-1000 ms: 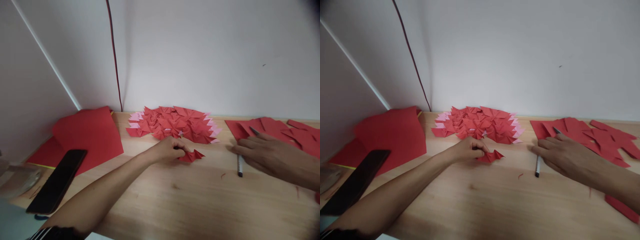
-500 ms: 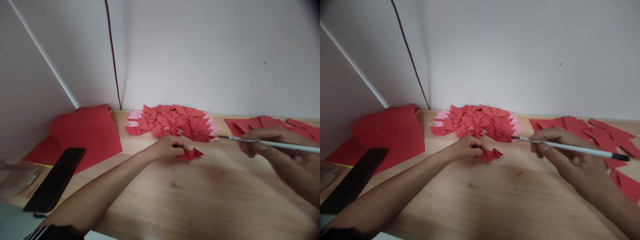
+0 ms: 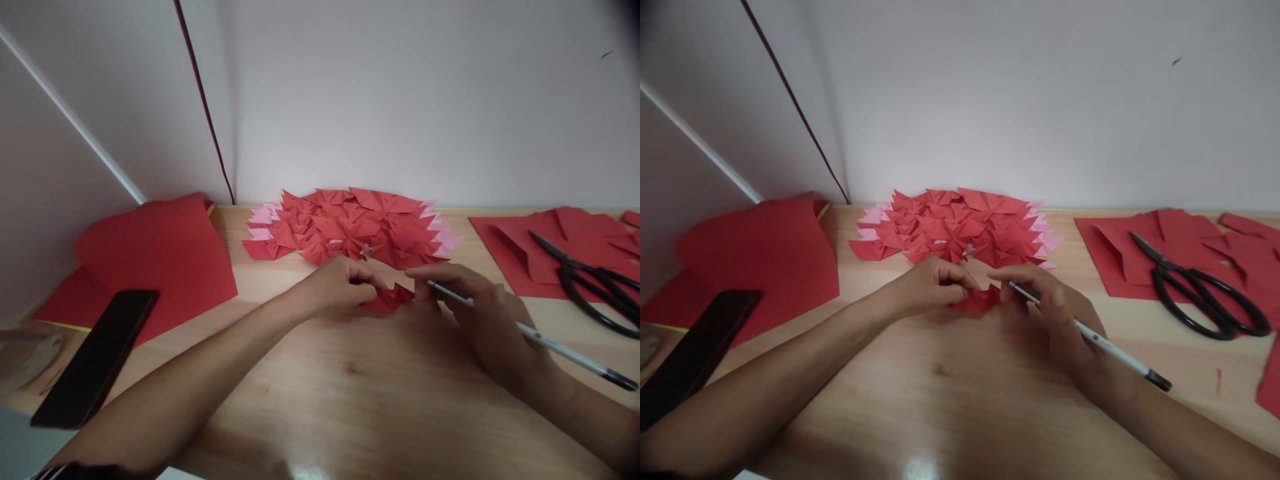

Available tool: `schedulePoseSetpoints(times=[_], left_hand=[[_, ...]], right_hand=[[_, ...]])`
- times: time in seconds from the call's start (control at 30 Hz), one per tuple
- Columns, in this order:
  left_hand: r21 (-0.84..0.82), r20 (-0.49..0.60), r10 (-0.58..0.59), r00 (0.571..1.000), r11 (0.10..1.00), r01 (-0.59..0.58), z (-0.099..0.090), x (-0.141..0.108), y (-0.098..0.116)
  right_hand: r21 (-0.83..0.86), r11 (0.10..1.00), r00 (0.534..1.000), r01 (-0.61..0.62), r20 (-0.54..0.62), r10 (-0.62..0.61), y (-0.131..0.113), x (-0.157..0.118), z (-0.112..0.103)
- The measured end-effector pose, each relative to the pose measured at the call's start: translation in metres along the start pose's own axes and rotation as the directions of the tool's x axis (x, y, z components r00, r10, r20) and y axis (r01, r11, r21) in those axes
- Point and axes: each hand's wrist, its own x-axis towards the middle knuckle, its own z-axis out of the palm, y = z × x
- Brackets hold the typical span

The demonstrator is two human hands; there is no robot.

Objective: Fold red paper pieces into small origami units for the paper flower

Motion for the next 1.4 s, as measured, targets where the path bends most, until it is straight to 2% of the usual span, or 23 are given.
schedulePoseSetpoints(times=[0.1, 0.23, 0.3, 0.57, 0.83, 1.4], left_hand=[[-0.004, 0.021, -0.021, 1.000, 1.000, 0.021, 0.000, 0.000, 0.000], [-0.014, 0.020, -0.062, 0.998, 0.998, 0.063, 0.001, 0.001, -0.002], [-0.033, 0.005, -0.085, 0.996, 0.996, 0.085, 0.002, 0.001, -0.002], [-0.085, -0.042, -0.169, 0.985, 0.983, 0.165, 0.003, 0.001, 0.000], [-0.095, 0.035, -0.133, 0.990, 0.986, 0.136, 0.002, 0.001, -0.001], [-0.107, 0.047, -0.157, 0.986, 0.981, 0.161, 0.002, 0.001, 0.004]], right_hand=[[-0.137, 0.991, 1.000, -0.002, 0.011, 0.004, -0.007, -0.002, 0.003], [-0.216, 0.963, 0.986, -0.158, 0.025, 0.167, -0.012, -0.005, 0.005], [-0.219, 0.958, 0.980, -0.183, 0.037, 0.196, -0.012, -0.005, 0.004], [-0.309, 0.941, 0.989, -0.142, 0.005, 0.150, -0.014, -0.002, 0.007], [-0.360, 0.923, 0.989, -0.135, 0.010, 0.148, -0.015, -0.003, 0.009], [-0.375, 0.925, 0.996, -0.067, 0.025, 0.083, -0.024, 0.000, 0.012]])
